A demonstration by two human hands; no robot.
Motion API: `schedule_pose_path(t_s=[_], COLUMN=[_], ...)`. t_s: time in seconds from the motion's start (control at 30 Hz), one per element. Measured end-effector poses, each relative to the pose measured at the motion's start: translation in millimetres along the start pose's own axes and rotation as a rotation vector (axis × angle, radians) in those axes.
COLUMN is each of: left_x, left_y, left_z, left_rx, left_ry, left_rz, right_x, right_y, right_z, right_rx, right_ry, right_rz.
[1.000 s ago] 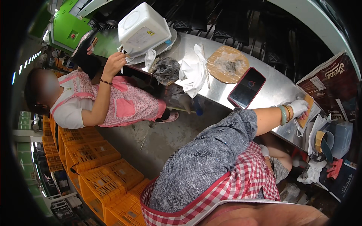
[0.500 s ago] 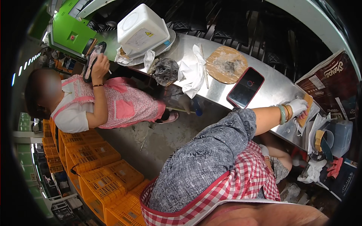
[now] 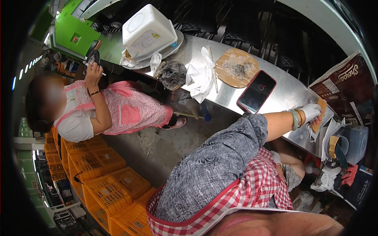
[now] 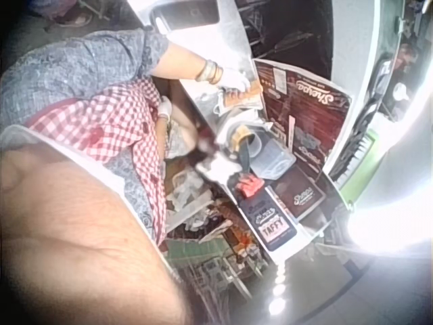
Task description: The person scrubs the soles of black slip-on shoes using a small blue brush. They repeatedly dip the brush into a container of liquid and scrub the textured bottom of the shoes, then place the cleaned shoes on a nearby counter. A second person is visible in the background performing a similar task.
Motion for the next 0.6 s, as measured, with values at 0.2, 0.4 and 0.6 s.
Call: schedule_pose_path(t_s=[0.2,0.4,0.6], left_x=[2,4,6], left_y=[3,6,2], left_z=[-6,-9,-3], left_rx=[0.007,-0.035,-0.034], left_ry=[-0.034,-0.007,0.019], left_rz=[0.0,0.0,0.038], right_x=[-10,13,18], right_y=[6,-23,-28], right_z=[6,-32,-45], right_rx=[0.049,-0.042,-0.027], right_ry=[-0.105,0.038,-0.01], right_rz=[0.032,-0.008,-0.03])
Point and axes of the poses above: each hand's wrist, its own y-axis away from the middle knuckle, its own x-axis out of the palm, z = x × y, the point moved 4 cm from there along -y, towards the middle knuckle, and after that the axes turned 14 degrees about z, right-handed, at the moved point
